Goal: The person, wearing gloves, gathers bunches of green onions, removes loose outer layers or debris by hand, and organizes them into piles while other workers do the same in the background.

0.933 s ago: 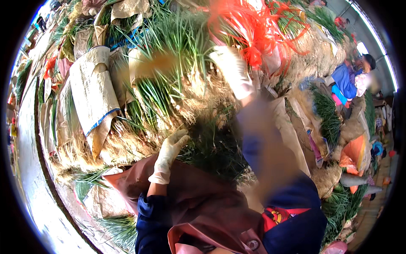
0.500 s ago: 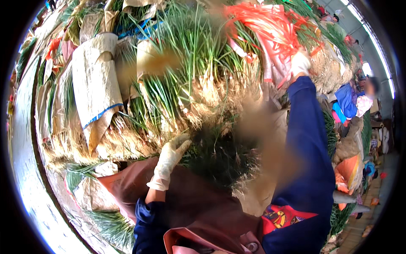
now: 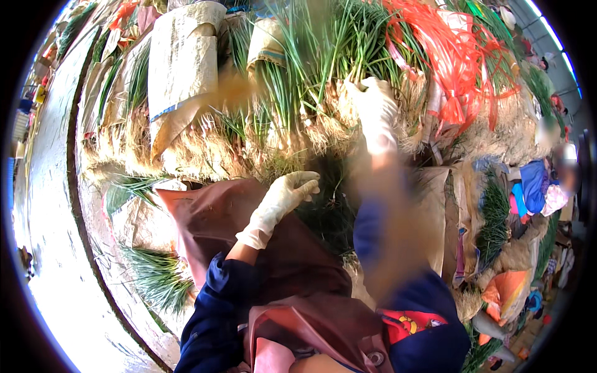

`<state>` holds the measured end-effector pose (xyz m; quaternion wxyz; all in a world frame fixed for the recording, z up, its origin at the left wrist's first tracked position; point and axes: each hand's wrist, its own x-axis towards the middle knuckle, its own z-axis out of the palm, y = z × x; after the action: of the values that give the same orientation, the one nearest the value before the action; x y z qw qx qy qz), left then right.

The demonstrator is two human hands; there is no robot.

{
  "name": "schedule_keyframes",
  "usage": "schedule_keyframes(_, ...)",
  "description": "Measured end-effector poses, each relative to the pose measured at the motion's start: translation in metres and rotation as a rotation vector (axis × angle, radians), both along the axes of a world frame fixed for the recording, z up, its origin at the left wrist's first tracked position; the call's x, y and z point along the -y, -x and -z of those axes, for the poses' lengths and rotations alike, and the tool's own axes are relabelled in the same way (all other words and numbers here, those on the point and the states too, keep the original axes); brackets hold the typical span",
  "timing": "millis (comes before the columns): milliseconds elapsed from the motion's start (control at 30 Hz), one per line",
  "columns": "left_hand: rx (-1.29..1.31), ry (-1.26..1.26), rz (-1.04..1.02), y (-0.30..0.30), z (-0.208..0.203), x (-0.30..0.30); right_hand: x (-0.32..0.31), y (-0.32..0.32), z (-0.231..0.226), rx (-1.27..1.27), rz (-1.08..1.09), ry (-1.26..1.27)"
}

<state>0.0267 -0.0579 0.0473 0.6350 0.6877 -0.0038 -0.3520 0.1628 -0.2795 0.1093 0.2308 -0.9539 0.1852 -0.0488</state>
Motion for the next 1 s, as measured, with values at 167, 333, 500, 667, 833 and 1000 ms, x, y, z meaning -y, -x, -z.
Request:
schedule_keyframes(167,0.039,0.259,-0.224,-0.001,-0.004,-0.001,-0.018,0.041,-0.011,0.332,-0.145,0.166)
schedule_keyframes(333,-0.045,0.252,-0.344,-0.018,-0.049,0.018,-0.06,0.129,0.004,0.155,-0.406,-0.101)
schedule_keyframes(500,-0.068,0.266,-0.246,0.002,-0.002,0.013,-0.047,0.161,0.009,0.263,-0.343,-0.317)
schedule_keyframes(667,-0.12,0.337,-0.251,0.025,-0.007,0.005,-0.049,0.128,0.029,0.399,-0.399,-0.41)
schedule_keyframes(833,-0.221,0.418,-0.276,0.037,-0.008,0.006,-0.071,0.144,0.046,-0.118,-0.441,-0.533)
schedule_keyframes(1000,-0.317,0.567,-0.189,0.048,-0.047,-0.011,-0.076,0.126,0.032,-0.074,-0.128,-0.701)
